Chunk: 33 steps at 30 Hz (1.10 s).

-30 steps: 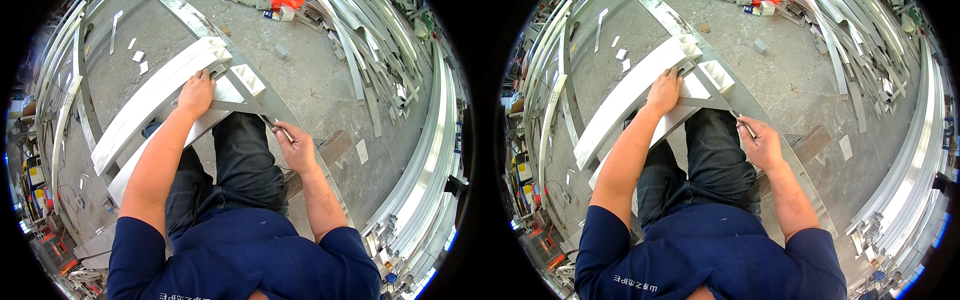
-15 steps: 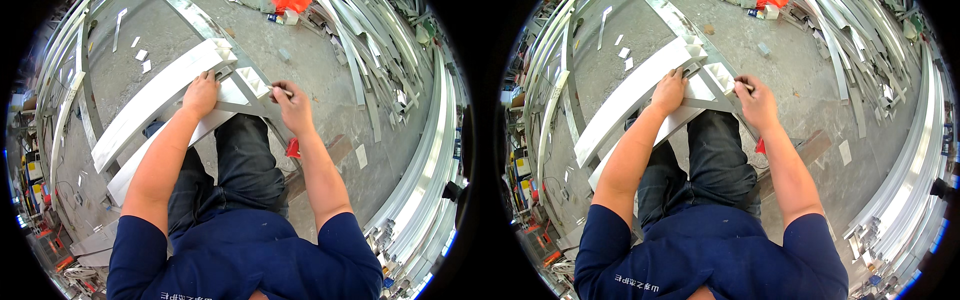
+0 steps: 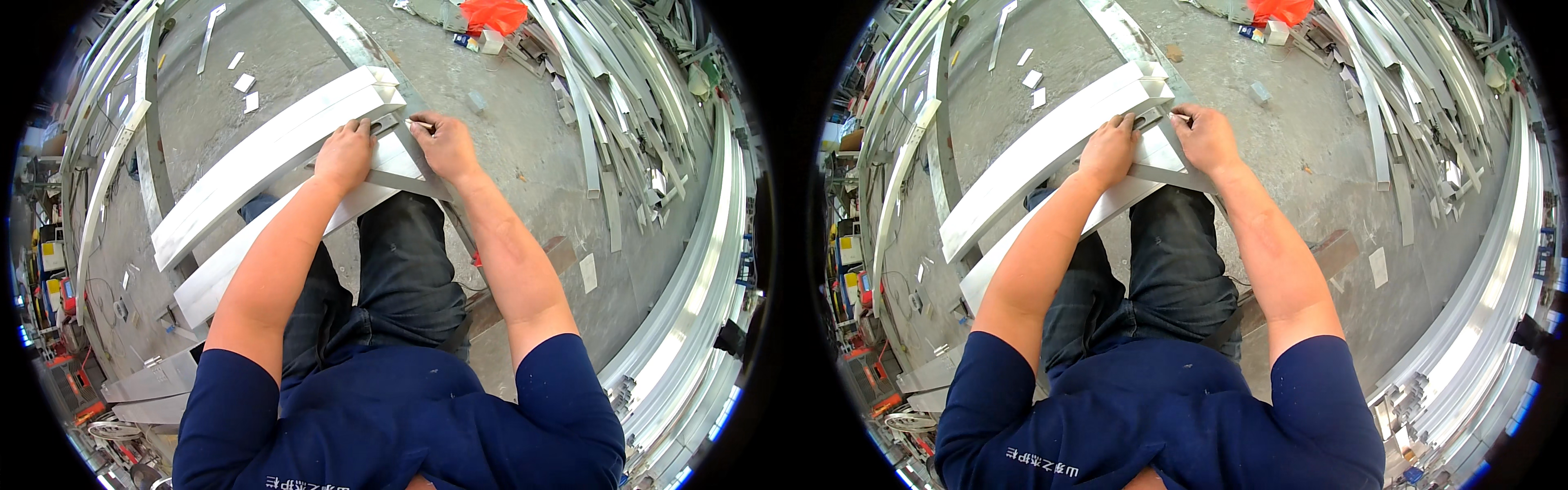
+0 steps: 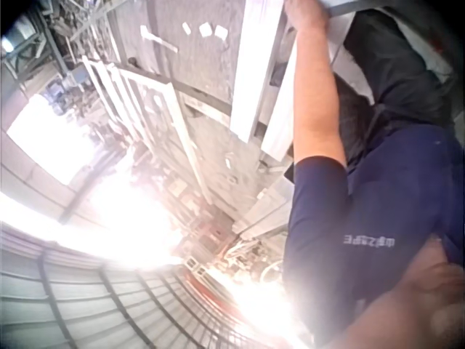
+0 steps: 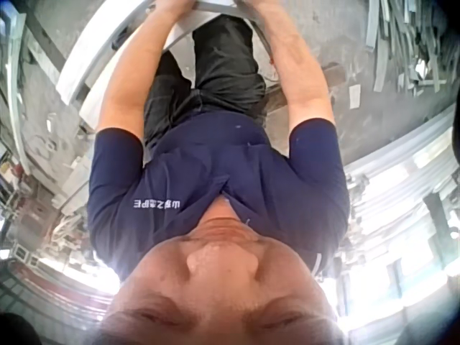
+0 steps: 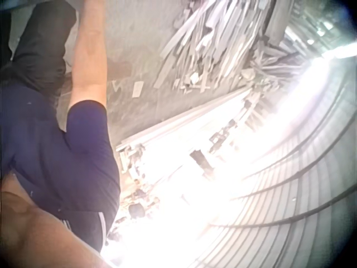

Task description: The person measures and marks two long aluminum profiles using a tape measure, a try square, and a pencil. They align the profiles, measure specific intervals, and draw perpendicular lines along the edges to prepare for cutting or assembly.

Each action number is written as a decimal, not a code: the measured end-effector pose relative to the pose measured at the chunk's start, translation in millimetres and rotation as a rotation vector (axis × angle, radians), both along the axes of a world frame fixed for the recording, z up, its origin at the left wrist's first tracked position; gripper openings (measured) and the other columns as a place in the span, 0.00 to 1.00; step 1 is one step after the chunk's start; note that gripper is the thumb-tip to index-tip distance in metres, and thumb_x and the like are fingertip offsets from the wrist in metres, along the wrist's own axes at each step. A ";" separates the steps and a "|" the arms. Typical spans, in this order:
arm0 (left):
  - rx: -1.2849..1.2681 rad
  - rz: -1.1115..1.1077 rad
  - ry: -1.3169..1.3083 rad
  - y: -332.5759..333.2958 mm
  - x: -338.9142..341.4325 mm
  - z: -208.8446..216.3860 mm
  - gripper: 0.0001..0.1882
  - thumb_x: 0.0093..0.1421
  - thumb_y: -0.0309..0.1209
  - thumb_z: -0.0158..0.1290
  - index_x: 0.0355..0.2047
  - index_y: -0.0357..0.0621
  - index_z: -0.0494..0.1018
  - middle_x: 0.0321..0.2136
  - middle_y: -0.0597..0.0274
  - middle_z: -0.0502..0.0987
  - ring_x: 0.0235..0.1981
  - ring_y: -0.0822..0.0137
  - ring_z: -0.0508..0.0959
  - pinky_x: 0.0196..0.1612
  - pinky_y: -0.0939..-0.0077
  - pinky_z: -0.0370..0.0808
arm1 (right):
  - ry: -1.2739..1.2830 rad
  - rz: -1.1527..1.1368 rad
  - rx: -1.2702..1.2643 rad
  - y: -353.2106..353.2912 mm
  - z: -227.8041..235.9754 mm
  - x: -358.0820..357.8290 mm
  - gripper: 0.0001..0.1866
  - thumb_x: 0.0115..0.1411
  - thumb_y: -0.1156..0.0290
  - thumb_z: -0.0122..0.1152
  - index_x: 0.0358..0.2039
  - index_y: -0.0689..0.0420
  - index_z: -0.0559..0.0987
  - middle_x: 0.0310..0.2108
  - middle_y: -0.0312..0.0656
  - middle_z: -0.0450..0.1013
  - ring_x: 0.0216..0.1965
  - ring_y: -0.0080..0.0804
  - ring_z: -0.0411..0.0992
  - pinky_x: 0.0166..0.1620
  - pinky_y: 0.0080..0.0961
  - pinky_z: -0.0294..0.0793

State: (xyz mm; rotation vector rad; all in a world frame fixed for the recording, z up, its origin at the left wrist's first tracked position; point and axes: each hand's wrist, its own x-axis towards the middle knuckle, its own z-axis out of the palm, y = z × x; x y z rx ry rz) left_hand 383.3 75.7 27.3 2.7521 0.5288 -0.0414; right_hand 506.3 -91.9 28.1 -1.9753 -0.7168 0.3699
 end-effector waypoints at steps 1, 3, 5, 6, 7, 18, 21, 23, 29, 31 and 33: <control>0.009 -0.001 0.007 0.1 0.2 1.4 0.24 0.74 0.38 0.44 0.63 0.36 0.69 0.57 0.47 0.75 0.61 0.49 0.74 0.64 0.59 0.71 | -0.019 0.015 -0.016 -0.2 1.6 -1.2 0.14 0.65 0.66 0.63 0.47 0.60 0.85 0.40 0.56 0.83 0.42 0.50 0.83 0.46 0.36 0.80; 0.017 0.001 0.000 0.1 -0.2 -1.2 0.23 0.74 0.38 0.44 0.62 0.36 0.69 0.57 0.48 0.75 0.61 0.50 0.74 0.64 0.58 0.71 | -0.096 0.046 -0.022 -3.0 3.4 -3.9 0.14 0.65 0.66 0.63 0.46 0.59 0.85 0.40 0.54 0.83 0.42 0.52 0.82 0.46 0.38 0.80; 0.016 0.009 -0.034 2.3 -1.2 -8.2 0.23 0.74 0.38 0.44 0.62 0.36 0.69 0.57 0.47 0.75 0.60 0.49 0.74 0.64 0.58 0.71 | -0.192 0.102 -0.073 -10.6 5.4 -6.5 0.13 0.65 0.65 0.63 0.46 0.58 0.86 0.39 0.53 0.82 0.41 0.53 0.81 0.46 0.40 0.79; 0.009 0.011 -0.031 1.4 -1.0 -7.3 0.23 0.74 0.38 0.44 0.62 0.36 0.69 0.57 0.47 0.75 0.60 0.49 0.74 0.64 0.58 0.71 | -0.251 0.141 -0.122 -21.3 7.5 -7.2 0.13 0.66 0.65 0.62 0.45 0.58 0.86 0.38 0.52 0.82 0.41 0.53 0.81 0.46 0.41 0.79; 0.002 0.013 -0.029 0.2 -1.0 -6.5 0.23 0.74 0.38 0.44 0.62 0.36 0.69 0.57 0.47 0.75 0.60 0.49 0.74 0.64 0.57 0.71 | -0.310 0.181 -0.172 -34.4 10.5 -8.9 0.13 0.66 0.65 0.62 0.45 0.57 0.86 0.38 0.52 0.82 0.41 0.53 0.80 0.46 0.42 0.79; -0.067 0.032 -0.020 1.1 -4.8 8.3 0.24 0.74 0.40 0.45 0.64 0.41 0.69 0.56 0.47 0.75 0.59 0.49 0.75 0.64 0.58 0.71 | 0.080 -0.187 -0.214 -200.6 35.8 -59.5 0.10 0.65 0.68 0.68 0.40 0.62 0.85 0.33 0.44 0.83 0.35 0.29 0.80 0.40 0.26 0.77; -0.077 0.064 -0.013 3.4 -19.0 16.1 0.24 0.73 0.41 0.46 0.65 0.45 0.69 0.55 0.46 0.76 0.58 0.46 0.75 0.62 0.56 0.71 | 0.062 -0.223 -0.147 -214.1 33.0 -77.8 0.10 0.65 0.68 0.69 0.41 0.62 0.85 0.33 0.43 0.83 0.36 0.25 0.79 0.41 0.25 0.77; -0.063 0.070 -0.042 11.0 -33.0 11.5 0.25 0.73 0.42 0.46 0.66 0.46 0.70 0.54 0.44 0.77 0.57 0.43 0.76 0.61 0.54 0.72 | 0.075 -0.222 -0.100 -214.0 34.0 -87.0 0.11 0.65 0.68 0.69 0.41 0.63 0.85 0.33 0.42 0.83 0.36 0.25 0.79 0.41 0.25 0.77; -0.093 0.097 -0.035 22.3 -58.4 13.4 0.24 0.73 0.42 0.47 0.63 0.45 0.72 0.53 0.44 0.78 0.57 0.43 0.76 0.61 0.54 0.72 | 0.231 -0.181 -0.039 -196.8 29.9 -96.8 0.11 0.67 0.67 0.68 0.40 0.63 0.85 0.34 0.41 0.83 0.36 0.22 0.77 0.41 0.24 0.76; -0.056 0.084 -0.077 26.6 -63.7 6.9 0.23 0.73 0.42 0.47 0.62 0.46 0.73 0.50 0.45 0.79 0.54 0.44 0.78 0.58 0.55 0.74 | 0.392 -0.146 -0.039 -187.3 19.4 -95.2 0.11 0.68 0.67 0.67 0.40 0.62 0.84 0.34 0.39 0.83 0.36 0.20 0.76 0.40 0.23 0.75; -0.053 0.082 -0.086 27.7 -67.2 5.5 0.22 0.73 0.42 0.48 0.62 0.46 0.73 0.50 0.45 0.79 0.53 0.43 0.78 0.58 0.54 0.74 | 0.363 -0.120 -0.001 -166.4 16.0 -98.4 0.11 0.70 0.66 0.65 0.40 0.63 0.84 0.33 0.38 0.82 0.35 0.19 0.75 0.40 0.22 0.75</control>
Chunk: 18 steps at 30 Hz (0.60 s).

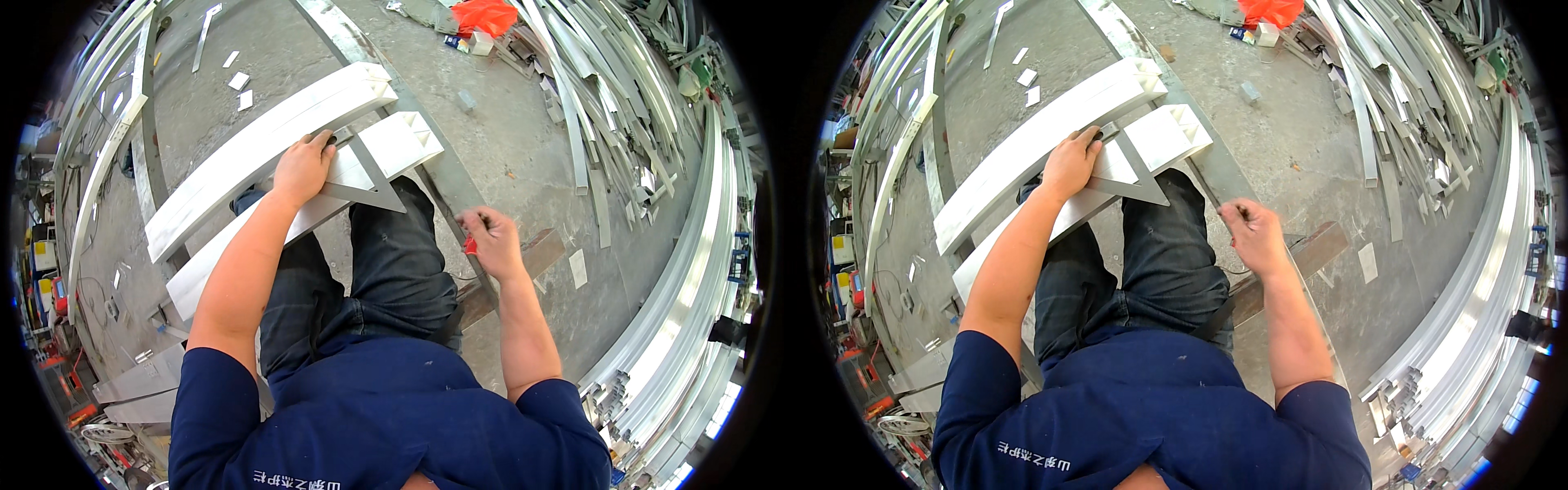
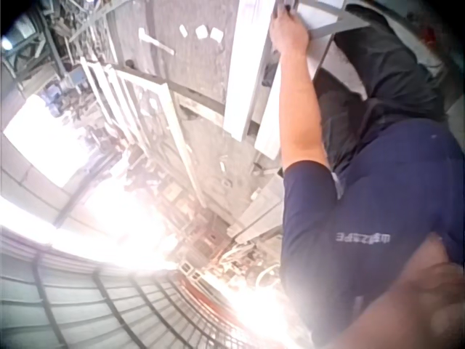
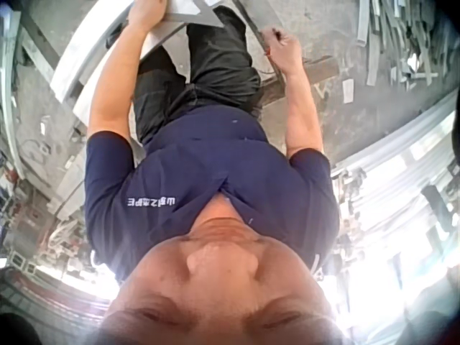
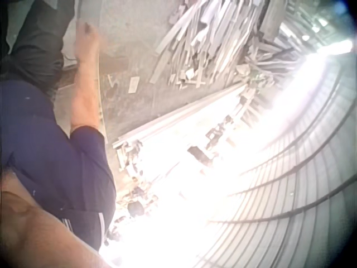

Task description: The person measures and marks two long aluminum profiles using a tape measure, a try square, and a pencil. They align the profiles, measure specific intervals, and draw perpendicular lines along the edges to prepare for cutting or assembly.

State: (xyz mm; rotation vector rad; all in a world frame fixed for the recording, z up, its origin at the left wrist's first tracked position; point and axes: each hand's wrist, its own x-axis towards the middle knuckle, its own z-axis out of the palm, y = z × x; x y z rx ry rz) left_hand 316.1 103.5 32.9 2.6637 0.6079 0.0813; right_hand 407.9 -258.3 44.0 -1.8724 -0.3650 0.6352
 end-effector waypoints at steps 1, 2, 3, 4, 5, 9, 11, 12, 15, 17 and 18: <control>-0.017 0.000 0.008 -0.7 0.3 1.7 0.23 0.73 0.42 0.48 0.62 0.45 0.74 0.51 0.44 0.79 0.54 0.42 0.78 0.59 0.54 0.74 | -0.016 0.006 0.019 10.3 -1.6 -2.4 0.12 0.70 0.65 0.64 0.40 0.63 0.84 0.32 0.37 0.82 0.35 0.18 0.75 0.40 0.21 0.74; -0.031 0.003 0.015 -0.7 0.1 4.0 0.23 0.73 0.42 0.48 0.61 0.44 0.74 0.52 0.44 0.79 0.55 0.42 0.77 0.59 0.54 0.73 | 0.008 0.003 0.006 19.6 -5.9 -3.4 0.12 0.71 0.65 0.63 0.41 0.63 0.84 0.32 0.36 0.81 0.35 0.18 0.74 0.40 0.21 0.74; -0.036 0.004 0.024 -1.4 0.4 5.5 0.23 0.73 0.41 0.48 0.62 0.44 0.74 0.52 0.43 0.79 0.55 0.41 0.77 0.60 0.54 0.73 | 0.032 0.000 -0.008 28.1 -10.8 -4.3 0.13 0.71 0.65 0.62 0.41 0.63 0.83 0.32 0.35 0.81 0.35 0.18 0.74 0.40 0.20 0.74; -0.041 0.006 0.032 -2.3 1.1 6.9 0.23 0.73 0.41 0.48 0.62 0.43 0.74 0.53 0.43 0.78 0.55 0.41 0.77 0.60 0.54 0.73 | 0.055 -0.003 -0.022 36.8 -13.2 -5.3 0.14 0.72 0.64 0.61 0.42 0.64 0.83 0.31 0.34 0.80 0.34 0.17 0.74 0.40 0.20 0.74; -0.045 0.007 0.041 -2.1 1.3 8.0 0.23 0.73 0.41 0.48 0.62 0.43 0.73 0.53 0.43 0.78 0.56 0.41 0.77 0.60 0.54 0.73 | 0.050 0.014 -0.079 46.7 -8.0 -6.6 0.15 0.72 0.64 0.60 0.45 0.65 0.83 0.34 0.40 0.82 0.36 0.22 0.77 0.42 0.22 0.75; 0.000 -0.008 -0.001 0.6 0.7 0.7 0.22 0.73 0.40 0.48 0.62 0.45 0.73 0.49 0.45 0.79 0.53 0.43 0.78 0.58 0.54 0.74 | 0.068 0.090 -0.111 73.3 -18.8 -11.2 0.19 0.71 0.64 0.60 0.52 0.66 0.81 0.40 0.52 0.84 0.43 0.36 0.82 0.48 0.30 0.77; -0.020 -0.008 0.021 -0.2 1.7 2.8 0.22 0.73 0.40 0.48 0.63 0.45 0.73 0.50 0.45 0.78 0.54 0.44 0.77 0.59 0.54 0.74 | 0.027 0.115 -0.104 82.3 -28.6 -11.6 0.18 0.71 0.64 0.60 0.52 0.66 0.82 0.38 0.46 0.83 0.39 0.28 0.78 0.44 0.27 0.76; -0.027 -0.009 0.032 -1.4 3.0 4.6 0.22 0.73 0.40 0.48 0.63 0.45 0.72 0.50 0.45 0.78 0.54 0.44 0.77 0.59 0.54 0.73 | 0.007 0.127 -0.102 85.4 -31.7 -11.4 0.18 0.72 0.63 0.60 0.51 0.66 0.82 0.37 0.44 0.83 0.37 0.25 0.77 0.43 0.26 0.75; -0.040 -0.013 0.046 -1.6 4.6 7.0 0.23 0.73 0.40 0.48 0.63 0.44 0.72 0.51 0.44 0.78 0.55 0.43 0.77 0.59 0.55 0.73 | -0.017 0.177 -0.140 93.2 -32.4 -8.4 0.19 0.71 0.63 0.60 0.51 0.67 0.82 0.38 0.47 0.84 0.38 0.27 0.79 0.44 0.28 0.76; -0.041 -0.024 0.029 0.0 4.2 4.6 0.24 0.73 0.39 0.48 0.64 0.42 0.72 0.52 0.42 0.77 0.54 0.40 0.77 0.59 0.54 0.73 | -0.005 0.191 -0.141 97.6 -29.7 -8.1 0.18 0.70 0.63 0.60 0.50 0.66 0.82 0.35 0.49 0.83 0.37 0.34 0.80 0.44 0.30 0.77; -0.039 -0.025 0.023 0.4 3.4 4.2 0.24 0.73 0.39 0.48 0.64 0.41 0.72 0.52 0.42 0.78 0.53 0.40 0.77 0.59 0.54 0.73 | 0.000 0.197 -0.142 99.0 -28.1 -8.1 0.18 0.69 0.63 0.61 0.50 0.65 0.83 0.34 0.49 0.83 0.36 0.37 0.81 0.44 0.31 0.77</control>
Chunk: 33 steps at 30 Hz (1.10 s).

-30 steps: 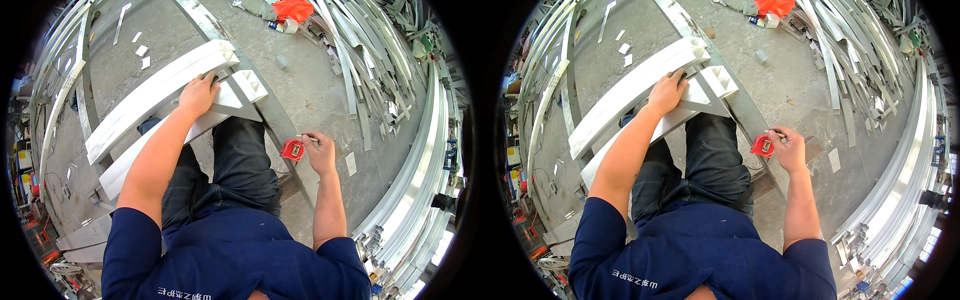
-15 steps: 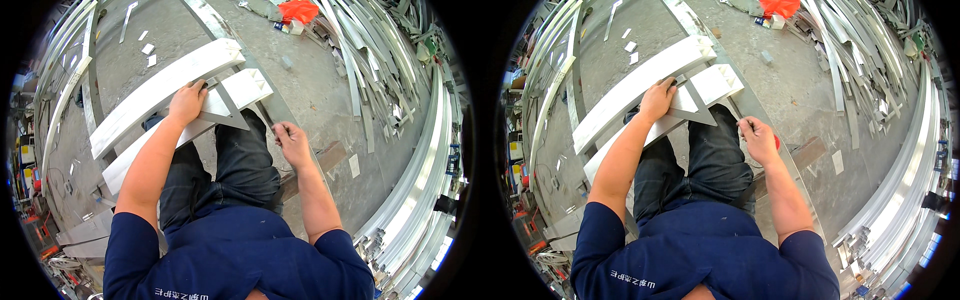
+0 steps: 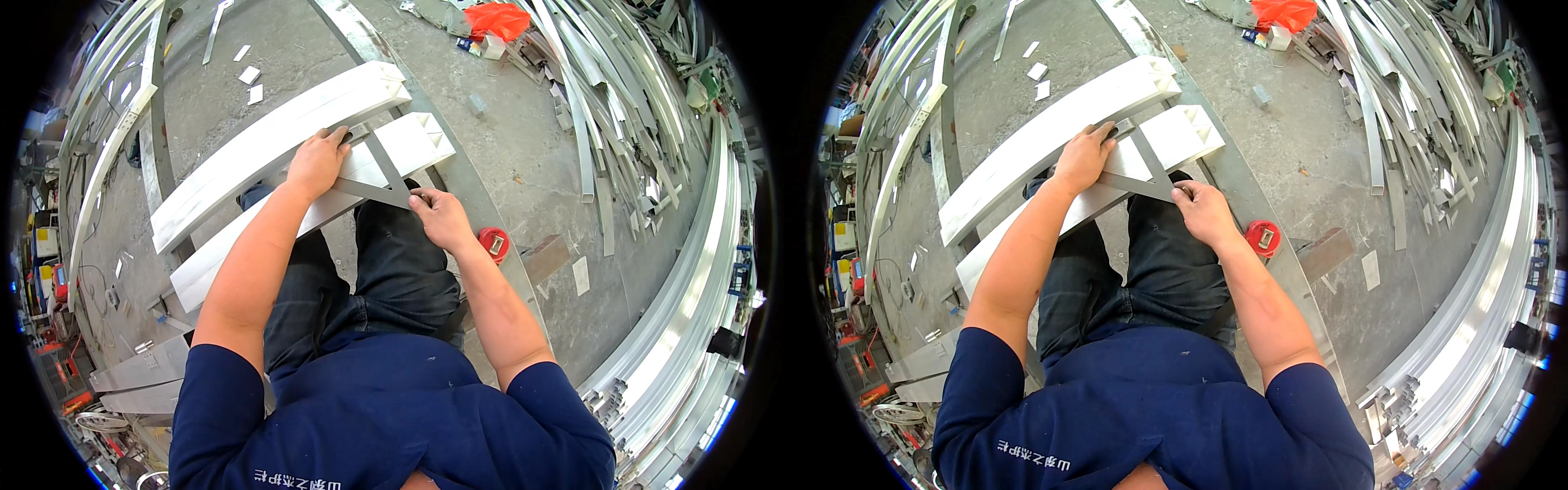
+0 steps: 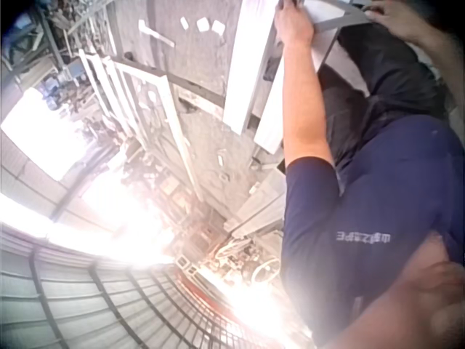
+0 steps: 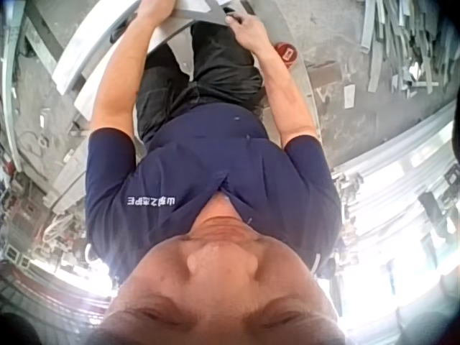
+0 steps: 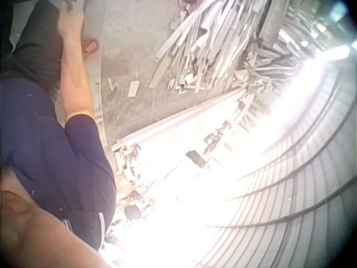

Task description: The person measures and marks two long aluminum profiles using a tape measure, a try square, and a pencil. They align the profiles, measure specific intervals, and draw perpendicular lines along the edges to prepare for cutting or assembly.

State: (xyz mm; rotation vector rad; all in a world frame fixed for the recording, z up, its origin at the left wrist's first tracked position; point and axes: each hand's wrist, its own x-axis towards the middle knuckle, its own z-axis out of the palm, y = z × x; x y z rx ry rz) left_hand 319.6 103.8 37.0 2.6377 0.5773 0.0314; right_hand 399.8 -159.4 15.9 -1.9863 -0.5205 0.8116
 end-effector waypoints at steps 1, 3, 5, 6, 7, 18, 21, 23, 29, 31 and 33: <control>0.002 -0.001 -0.006 0.3 -1.0 -0.2 0.24 0.73 0.39 0.48 0.63 0.41 0.72 0.52 0.42 0.78 0.53 0.40 0.77 0.59 0.54 0.73 | -0.006 -0.001 0.002 1.2 1.8 -0.3 0.18 0.69 0.63 0.61 0.49 0.65 0.83 0.33 0.49 0.82 0.34 0.37 0.80 0.43 0.32 0.77; 0.006 -0.003 -0.015 0.2 -1.3 -0.6 0.23 0.72 0.39 0.49 0.63 0.41 0.73 0.51 0.42 0.78 0.53 0.40 0.77 0.58 0.54 0.73 | -0.017 -0.005 0.007 3.1 4.2 -0.2 0.17 0.69 0.63 0.61 0.48 0.65 0.83 0.30 0.48 0.81 0.31 0.37 0.78 0.41 0.33 0.76; 0.009 -0.001 -0.019 -0.1 -1.7 -1.1 0.23 0.72 0.39 0.49 0.63 0.41 0.73 0.51 0.42 0.78 0.53 0.40 0.77 0.58 0.54 0.73 | -0.042 -0.075 0.065 1.9 -3.9 1.6 0.18 0.70 0.61 0.60 0.44 0.66 0.83 0.28 0.46 0.80 0.30 0.34 0.77 0.40 0.33 0.76; 0.012 -0.005 -0.023 -0.1 -1.8 -1.0 0.23 0.72 0.39 0.49 0.62 0.41 0.73 0.50 0.42 0.78 0.53 0.40 0.78 0.58 0.54 0.73 | -0.054 -0.110 0.093 0.8 -7.2 3.2 0.18 0.70 0.60 0.60 0.42 0.66 0.83 0.28 0.44 0.80 0.30 0.32 0.76 0.39 0.32 0.75; 0.014 -0.008 -0.027 0.2 -1.5 -0.7 0.23 0.72 0.39 0.49 0.62 0.41 0.73 0.50 0.42 0.78 0.52 0.40 0.78 0.58 0.54 0.73 | -0.013 -0.150 0.129 -0.3 -9.6 7.1 0.19 0.72 0.59 0.59 0.41 0.66 0.83 0.27 0.41 0.78 0.29 0.28 0.74 0.36 0.29 0.73; 0.025 0.018 0.042 -0.8 0.2 -3.1 0.22 0.73 0.40 0.48 0.63 0.48 0.72 0.51 0.48 0.78 0.56 0.47 0.77 0.59 0.57 0.74 | 0.070 -0.261 0.405 40.9 22.4 46.9 0.25 0.72 0.49 0.60 0.28 0.59 0.80 0.19 0.32 0.71 0.21 0.17 0.67 0.26 0.19 0.65; 0.040 0.021 0.019 -1.1 -0.5 -4.9 0.22 0.72 0.40 0.48 0.63 0.48 0.72 0.50 0.48 0.78 0.55 0.47 0.77 0.59 0.57 0.74 | 0.021 -0.230 0.406 61.6 20.0 54.2 0.22 0.70 0.53 0.65 0.31 0.62 0.83 0.22 0.33 0.74 0.25 0.18 0.70 0.30 0.20 0.70; 0.041 0.005 0.018 0.5 2.7 -8.4 0.22 0.72 0.39 0.48 0.63 0.48 0.72 0.50 0.48 0.78 0.55 0.47 0.78 0.59 0.56 0.74 | -0.084 -0.174 0.407 75.7 11.9 56.3 0.21 0.69 0.54 0.67 0.37 0.64 0.84 0.24 0.35 0.77 0.27 0.21 0.72 0.32 0.22 0.72; 0.054 0.005 0.035 0.5 -0.3 -6.8 0.21 0.72 0.39 0.48 0.61 0.48 0.73 0.48 0.48 0.79 0.54 0.48 0.78 0.59 0.57 0.75 | -0.234 -0.045 0.281 96.8 18.3 57.2 0.15 0.68 0.63 0.65 0.44 0.62 0.85 0.35 0.50 0.84 0.36 0.36 0.83 0.42 0.29 0.78; 0.049 0.016 0.032 1.2 -0.9 -7.2 0.21 0.71 0.39 0.49 0.61 0.48 0.73 0.47 0.48 0.79 0.54 0.48 0.78 0.59 0.57 0.75 | -0.267 -0.021 0.269 101.3 18.0 58.1 0.15 0.68 0.63 0.65 0.45 0.64 0.85 0.34 0.47 0.84 0.35 0.32 0.81 0.40 0.27 0.78; 0.044 0.019 0.033 0.3 -1.7 -6.4 0.21 0.71 0.39 0.49 0.61 0.49 0.73 0.47 0.48 0.79 0.54 0.48 0.78 0.59 0.57 0.74 | -0.300 0.000 0.243 102.4 14.6 58.7 0.16 0.68 0.64 0.65 0.46 0.65 0.85 0.34 0.47 0.84 0.34 0.31 0.81 0.40 0.27 0.77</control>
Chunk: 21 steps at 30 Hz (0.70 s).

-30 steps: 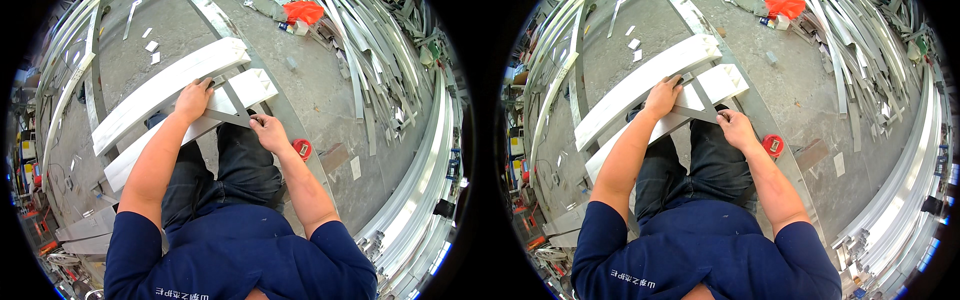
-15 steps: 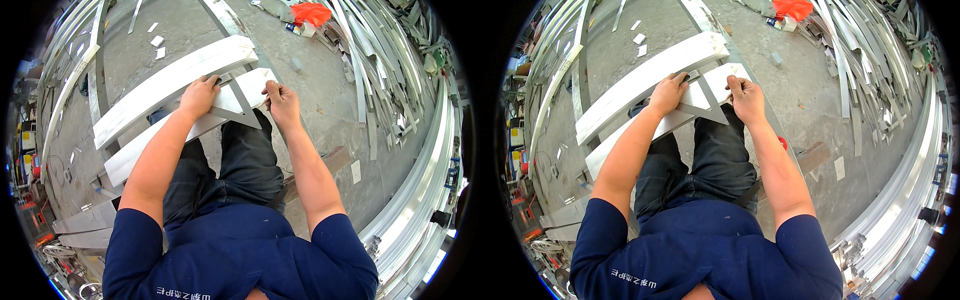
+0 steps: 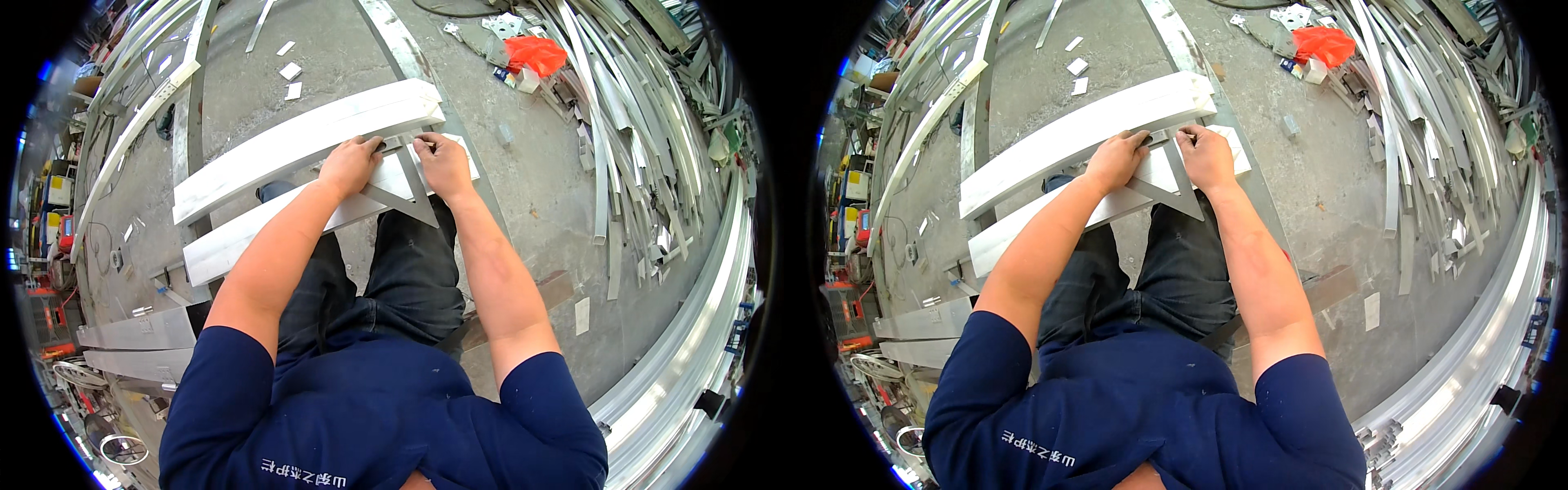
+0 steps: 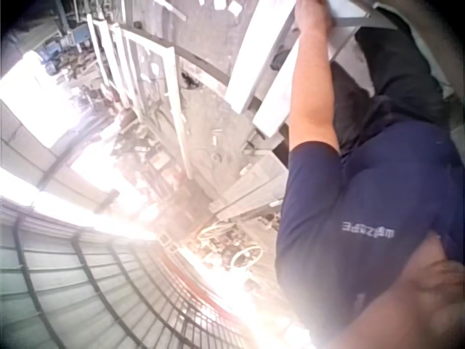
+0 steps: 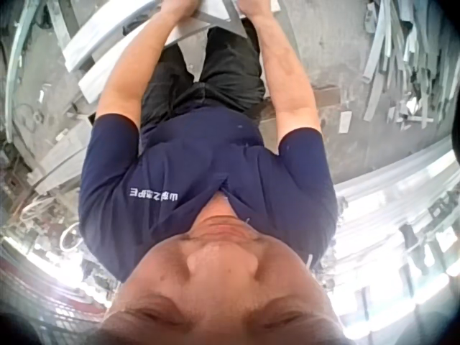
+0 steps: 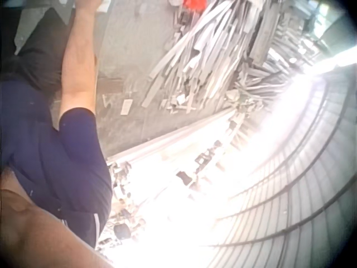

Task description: The person measures and marks two long aluminum profiles using a tape measure, a try square, and a pencil. They align the profiles, measure specific intervals, and draw perpendicular lines along the edges to prepare for cutting or assembly.

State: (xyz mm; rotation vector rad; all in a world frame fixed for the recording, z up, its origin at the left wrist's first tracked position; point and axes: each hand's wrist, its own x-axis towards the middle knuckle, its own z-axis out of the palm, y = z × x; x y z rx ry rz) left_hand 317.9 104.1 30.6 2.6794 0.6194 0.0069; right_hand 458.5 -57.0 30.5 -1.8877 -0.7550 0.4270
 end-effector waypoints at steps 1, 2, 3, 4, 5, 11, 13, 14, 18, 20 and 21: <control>0.001 -0.001 0.000 0.4 -0.2 0.7 0.21 0.71 0.39 0.49 0.61 0.49 0.73 0.47 0.48 0.79 0.54 0.48 0.78 0.59 0.57 0.74 | -0.019 0.006 -0.017 0.8 -1.2 0.4 0.16 0.68 0.64 0.64 0.46 0.65 0.85 0.34 0.48 0.84 0.35 0.32 0.81 0.41 0.28 0.78; -0.002 0.000 -0.002 -0.5 -0.4 1.5 0.21 0.72 0.39 0.49 0.61 0.49 0.73 0.47 0.48 0.79 0.54 0.48 0.78 0.59 0.57 0.74 | -0.041 0.014 -0.037 0.8 -2.2 1.0 0.16 0.68 0.64 0.64 0.46 0.65 0.85 0.35 0.49 0.84 0.35 0.34 0.82 0.41 0.29 0.78; -0.004 -0.002 -0.004 -1.4 0.1 1.9 0.21 0.72 0.39 0.49 0.62 0.49 0.73 0.47 0.48 0.79 0.54 0.48 0.78 0.60 0.57 0.74 | -0.042 0.026 -0.034 0.8 -4.2 2.2 0.16 0.68 0.65 0.64 0.46 0.65 0.85 0.35 0.50 0.84 0.35 0.35 0.82 0.41 0.29 0.78; -0.006 -0.005 -0.006 -2.2 1.5 2.6 0.21 0.72 0.39 0.49 0.62 0.49 0.73 0.47 0.48 0.79 0.54 0.48 0.78 0.60 0.57 0.74 | -0.043 0.038 -0.031 0.1 -6.6 4.1 0.15 0.67 0.65 0.64 0.46 0.65 0.85 0.35 0.50 0.84 0.35 0.36 0.82 0.41 0.30 0.78; -0.008 -0.005 -0.008 -3.1 2.1 3.2 0.21 0.72 0.39 0.49 0.62 0.49 0.73 0.47 0.48 0.79 0.54 0.48 0.78 0.60 0.57 0.73 | -0.044 0.052 -0.028 -1.1 -7.3 4.7 0.15 0.67 0.65 0.64 0.46 0.64 0.85 0.35 0.50 0.84 0.35 0.37 0.82 0.41 0.30 0.78; -0.012 0.008 -0.002 -3.8 0.8 5.2 0.22 0.72 0.39 0.49 0.62 0.45 0.73 0.49 0.44 0.79 0.54 0.44 0.78 0.59 0.55 0.74 | -0.149 0.207 -0.190 -41.6 15.8 -5.0 0.15 0.67 0.61 0.61 0.42 0.61 0.86 0.34 0.52 0.82 0.39 0.51 0.81 0.42 0.41 0.78; -0.021 -0.007 -0.002 -2.1 -2.2 3.6 0.22 0.72 0.39 0.48 0.62 0.45 0.73 0.50 0.44 0.79 0.54 0.44 0.78 0.59 0.55 0.73 | -0.175 0.306 -0.383 -74.6 39.0 -13.7 0.16 0.67 0.60 0.62 0.39 0.61 0.86 0.30 0.51 0.81 0.34 0.52 0.80 0.39 0.42 0.77; -0.027 -0.014 -0.008 -1.5 -1.5 2.7 0.22 0.72 0.39 0.47 0.63 0.45 0.73 0.50 0.44 0.79 0.54 0.44 0.78 0.60 0.55 0.73 | -0.133 0.318 -0.429 -93.6 46.9 -15.2 0.16 0.67 0.60 0.63 0.38 0.62 0.85 0.28 0.50 0.81 0.32 0.49 0.79 0.37 0.40 0.77; -0.030 0.006 -0.002 -4.0 1.0 3.6 0.21 0.73 0.39 0.47 0.61 0.47 0.74 0.49 0.46 0.80 0.56 0.48 0.78 0.62 0.56 0.72 | 0.056 0.136 -0.344 -140.6 49.8 -30.0 0.16 0.67 0.59 0.66 0.37 0.61 0.85 0.24 0.44 0.80 0.26 0.32 0.77 0.33 0.30 0.74; -0.041 0.007 -0.029 -2.9 -2.1 0.2 0.21 0.73 0.40 0.45 0.62 0.47 0.73 0.51 0.47 0.79 0.57 0.48 0.77 0.62 0.56 0.72 | 0.143 0.055 -0.259 -147.3 47.9 -41.6 0.14 0.68 0.62 0.66 0.37 0.62 0.85 0.24 0.40 0.79 0.27 0.25 0.76 0.33 0.26 0.73; -0.045 0.006 -0.042 -1.7 -3.8 -0.6 0.21 0.73 0.40 0.45 0.62 0.48 0.73 0.51 0.47 0.79 0.57 0.48 0.77 0.63 0.56 0.72 | 0.187 0.012 -0.215 -149.5 46.0 -47.1 0.13 0.68 0.63 0.66 0.37 0.62 0.85 0.24 0.38 0.79 0.27 0.21 0.75 0.33 0.24 0.73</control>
